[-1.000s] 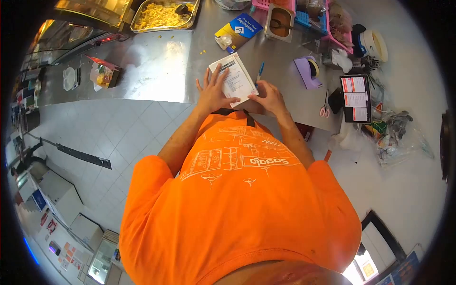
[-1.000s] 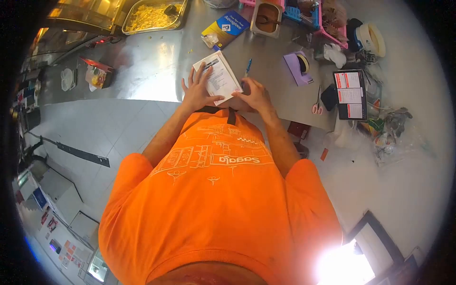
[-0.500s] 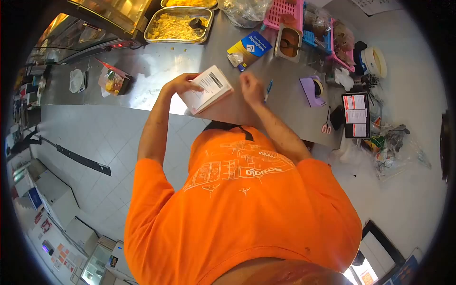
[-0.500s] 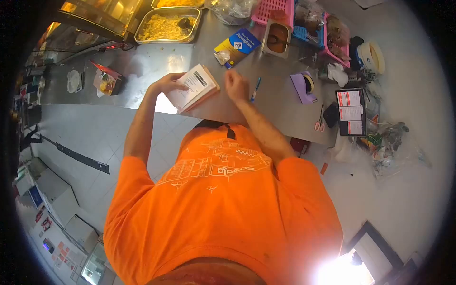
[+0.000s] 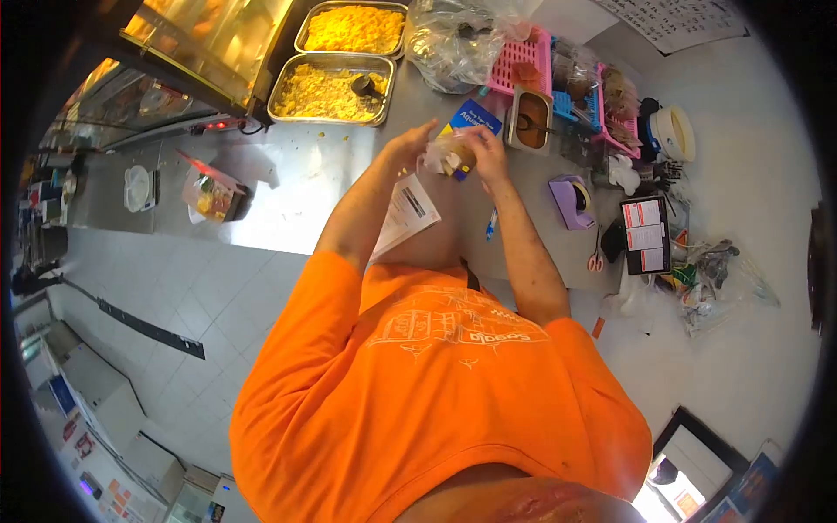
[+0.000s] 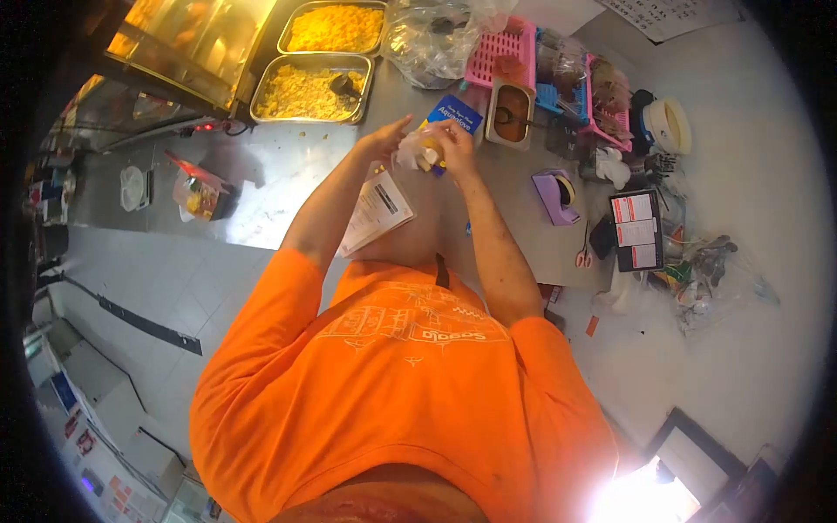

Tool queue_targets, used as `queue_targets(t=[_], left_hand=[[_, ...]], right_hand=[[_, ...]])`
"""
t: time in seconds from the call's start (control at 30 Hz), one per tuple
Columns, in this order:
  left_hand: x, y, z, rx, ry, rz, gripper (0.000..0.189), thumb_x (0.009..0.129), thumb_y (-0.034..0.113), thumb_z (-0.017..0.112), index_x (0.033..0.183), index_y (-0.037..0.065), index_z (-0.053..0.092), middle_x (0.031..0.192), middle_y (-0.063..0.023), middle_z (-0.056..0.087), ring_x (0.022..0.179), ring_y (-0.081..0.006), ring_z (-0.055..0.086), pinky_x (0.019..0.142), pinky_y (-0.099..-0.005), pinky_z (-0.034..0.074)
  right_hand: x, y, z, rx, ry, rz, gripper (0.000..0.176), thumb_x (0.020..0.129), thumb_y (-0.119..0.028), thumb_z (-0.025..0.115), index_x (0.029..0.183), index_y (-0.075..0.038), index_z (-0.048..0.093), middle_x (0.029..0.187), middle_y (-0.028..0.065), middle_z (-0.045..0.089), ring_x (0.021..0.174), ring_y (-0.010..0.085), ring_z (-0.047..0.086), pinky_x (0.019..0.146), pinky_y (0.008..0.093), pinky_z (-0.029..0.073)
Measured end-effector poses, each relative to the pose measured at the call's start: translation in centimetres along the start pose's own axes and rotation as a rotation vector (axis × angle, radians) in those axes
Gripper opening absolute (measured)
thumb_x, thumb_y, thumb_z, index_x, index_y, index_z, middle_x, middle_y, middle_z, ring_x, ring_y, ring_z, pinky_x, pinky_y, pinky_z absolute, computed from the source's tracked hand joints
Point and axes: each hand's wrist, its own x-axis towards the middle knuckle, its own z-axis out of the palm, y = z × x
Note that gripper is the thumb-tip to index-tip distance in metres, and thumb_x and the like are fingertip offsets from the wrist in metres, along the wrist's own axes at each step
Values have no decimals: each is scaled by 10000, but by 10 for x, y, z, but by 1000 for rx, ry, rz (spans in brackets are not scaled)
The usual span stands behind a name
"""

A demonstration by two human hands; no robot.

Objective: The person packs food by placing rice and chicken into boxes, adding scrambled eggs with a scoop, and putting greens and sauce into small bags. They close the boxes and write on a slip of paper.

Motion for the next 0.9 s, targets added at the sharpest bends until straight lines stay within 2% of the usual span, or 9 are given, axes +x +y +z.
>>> queue_targets(t=[0.03, 0.1, 0.2, 0.33, 0.43, 0.57, 0.77, 0.87, 0.9], left_hand=[[-4, 0, 10, 117, -9, 127, 753, 813, 512, 697, 1380, 66, 484, 1218, -207, 610, 1123, -319, 585, 739, -469, 539], [-65, 33, 53, 251, 245, 11, 740, 795, 516, 712, 1337, 49, 524, 1248, -215, 599, 1175, -339, 570, 914, -495, 487], [-55, 26, 53, 577, 437, 305, 736, 777, 472, 736, 1349, 66, 514, 1274, -237, 570, 1171, -376, 569, 983, -451, 459], [-67, 25, 54, 967, 348, 535, 660, 773, 366, 741, 1328, 71, 539, 1288, -226, 545, 1167, -388, 557, 989, -440, 462], [-75, 23, 60, 1121, 335, 607, 576, 776, 297, 736, 1299, 121, 571, 1295, -181, 544, 1179, -373, 544, 985, -458, 465], [-58, 2, 56, 1162, 318, 681, 541, 778, 261, 736, 1296, 236, 582, 1340, -116, 526, 1235, -341, 508, 984, -479, 466], [-88, 17, 76, 1374, 243, 922, 623, 748, 196, 759, 1334, 272, 562, 1458, -71, 419, 1342, -316, 386, 1040, -509, 404], [-66, 11, 73, 1442, 215, 941, 690, 723, 194, 776, 1359, 302, 532, 1487, -54, 389, 1360, -310, 361, 1072, -509, 365], [-62, 12, 73, 1462, 221, 912, 711, 714, 196, 781, 1366, 312, 523, 1492, -52, 384, 1362, -310, 358, 1083, -505, 353]], right_hand=[[0, -18, 2, 354, 90, 83, 110, 971, -167, 572, 955, -68, 616, 797, 7, 639, 791, 127, 642, 718, 282, 529], [6, -38, -15, 134, 136, 124, 124, 962, -193, 581, 966, -75, 617, 760, 19, 620, 767, 159, 646, 709, 310, 533], [5, -53, -53, -182, 204, 206, 152, 949, -231, 595, 983, -85, 620, 706, 36, 592, 731, 206, 651, 695, 351, 539], [-10, 8, -57, -994, 31, -95, 175, 894, -238, 639, 1015, -111, 646, 699, 88, 563, 750, 269, 664, 691, 412, 525], [-8, 62, -32, -1180, 126, -210, 212, 862, -246, 658, 1013, -98, 669, 791, 99, 582, 790, 323, 659, 711, 444, 520], [-19, 84, -10, -1328, 192, -30, 172, 860, -233, 647, 975, -108, 674, 935, 77, 589, 830, 337, 648, 727, 458, 519], [-6, 88, -34, -1078, 192, -171, 136, 836, -188, 711, 879, -64, 677, 802, 72, 597, 672, 302, 614, 602, 399, 478], [-3, 56, -39, -632, 135, 46, 143, 772, -161, 768, 813, -52, 685, 768, 77, 614, 667, 259, 603, 596, 366, 458], [-5, 32, -36, -654, 192, 119, 145, 738, -165, 785, 794, -59, 703, 793, 79, 633, 713, 237, 618, 644, 358, 470]])
